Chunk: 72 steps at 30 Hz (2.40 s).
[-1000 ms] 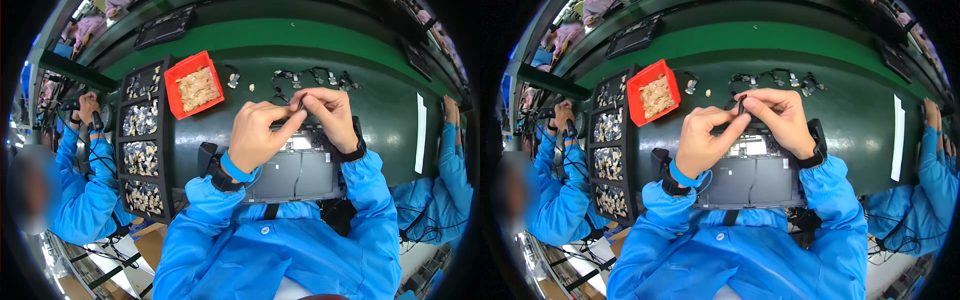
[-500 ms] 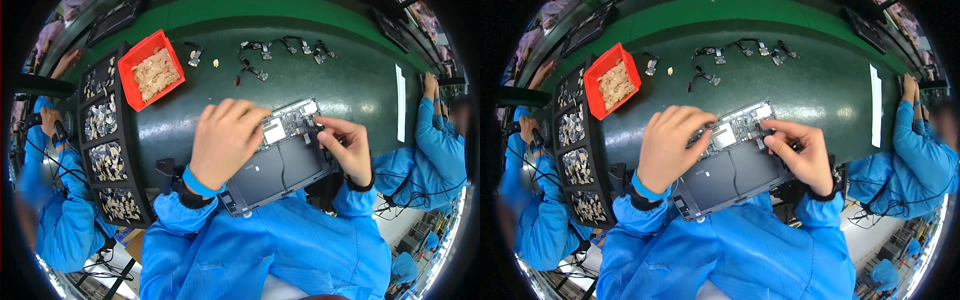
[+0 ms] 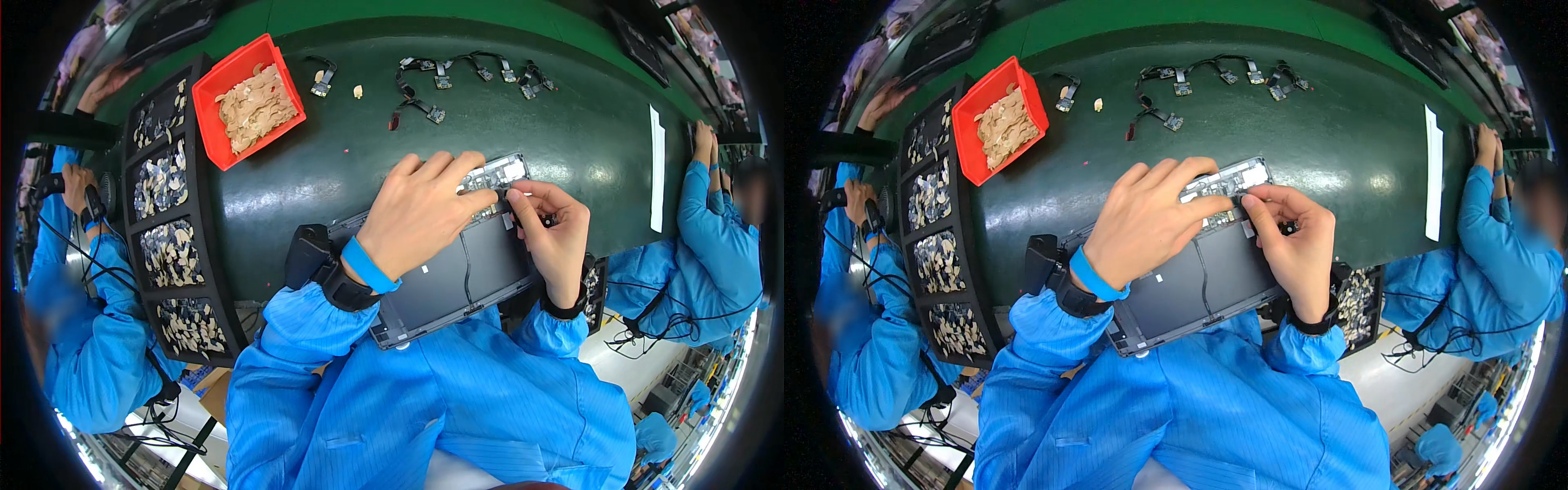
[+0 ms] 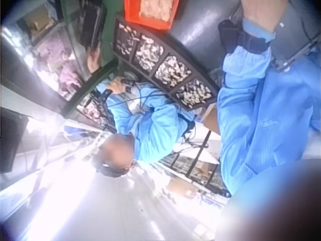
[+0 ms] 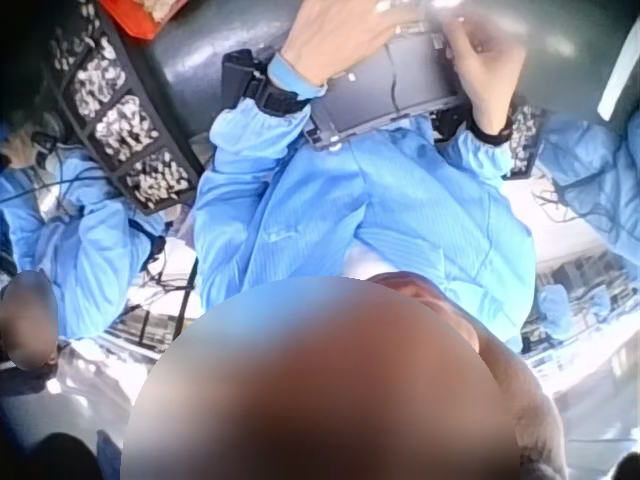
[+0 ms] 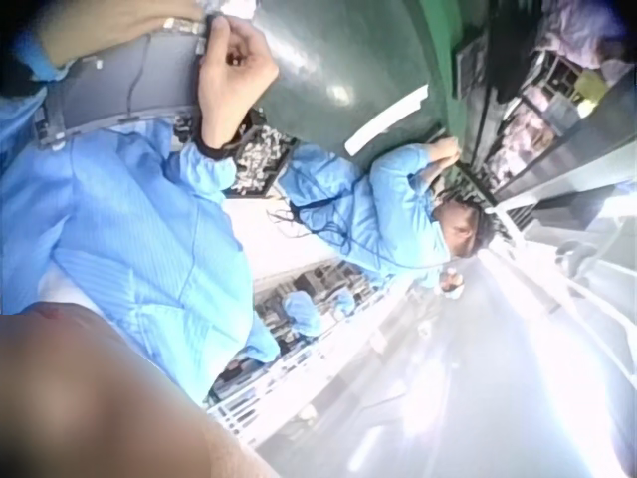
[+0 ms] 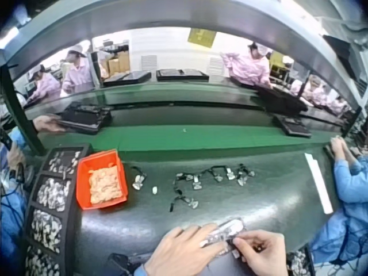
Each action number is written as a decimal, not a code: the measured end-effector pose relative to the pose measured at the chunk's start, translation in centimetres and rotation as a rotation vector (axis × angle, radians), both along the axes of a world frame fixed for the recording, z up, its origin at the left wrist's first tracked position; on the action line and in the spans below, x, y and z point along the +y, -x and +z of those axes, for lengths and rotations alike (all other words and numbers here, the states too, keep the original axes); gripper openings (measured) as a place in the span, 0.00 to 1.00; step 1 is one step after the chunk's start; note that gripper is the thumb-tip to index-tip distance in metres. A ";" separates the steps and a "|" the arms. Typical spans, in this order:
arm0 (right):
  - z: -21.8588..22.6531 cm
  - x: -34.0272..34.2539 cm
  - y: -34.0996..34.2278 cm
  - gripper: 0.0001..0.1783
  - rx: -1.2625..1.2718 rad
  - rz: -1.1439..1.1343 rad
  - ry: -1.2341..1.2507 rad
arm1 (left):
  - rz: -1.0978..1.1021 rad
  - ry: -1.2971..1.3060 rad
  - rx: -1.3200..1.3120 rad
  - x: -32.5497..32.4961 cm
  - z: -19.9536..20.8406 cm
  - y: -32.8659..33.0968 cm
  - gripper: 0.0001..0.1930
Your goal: Assembling components and internal parts into electronic device chassis on a factory assembly line.
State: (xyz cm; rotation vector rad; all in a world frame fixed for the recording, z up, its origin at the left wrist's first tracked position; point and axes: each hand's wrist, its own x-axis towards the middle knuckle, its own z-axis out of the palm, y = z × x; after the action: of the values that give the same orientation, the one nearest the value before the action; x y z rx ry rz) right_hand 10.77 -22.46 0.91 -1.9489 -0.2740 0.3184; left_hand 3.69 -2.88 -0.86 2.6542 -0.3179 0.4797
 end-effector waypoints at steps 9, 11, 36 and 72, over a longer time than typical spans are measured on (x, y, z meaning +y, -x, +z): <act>-0.3 0.3 0.2 0.09 0.011 0.024 0.105 | 0.018 0.123 -0.004 0.8 0.0 0.5 0.12; -0.6 0.3 0.2 0.09 -0.023 0.031 0.109 | 0.018 0.136 -0.002 0.8 -0.1 0.6 0.12; -0.7 1.1 1.3 0.08 -0.043 0.001 0.084 | 0.005 0.096 -0.013 1.0 -0.3 0.8 0.12; -1.2 -3.4 -3.6 0.18 -0.053 0.134 0.130 | 0.263 -0.220 -0.063 -4.6 -1.7 -0.7 0.07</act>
State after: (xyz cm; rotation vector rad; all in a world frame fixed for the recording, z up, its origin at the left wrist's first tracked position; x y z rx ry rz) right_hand 14.38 -25.91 -0.29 -2.0731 -0.4296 0.3805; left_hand 4.40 -7.52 -2.56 2.9164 -0.0394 0.6440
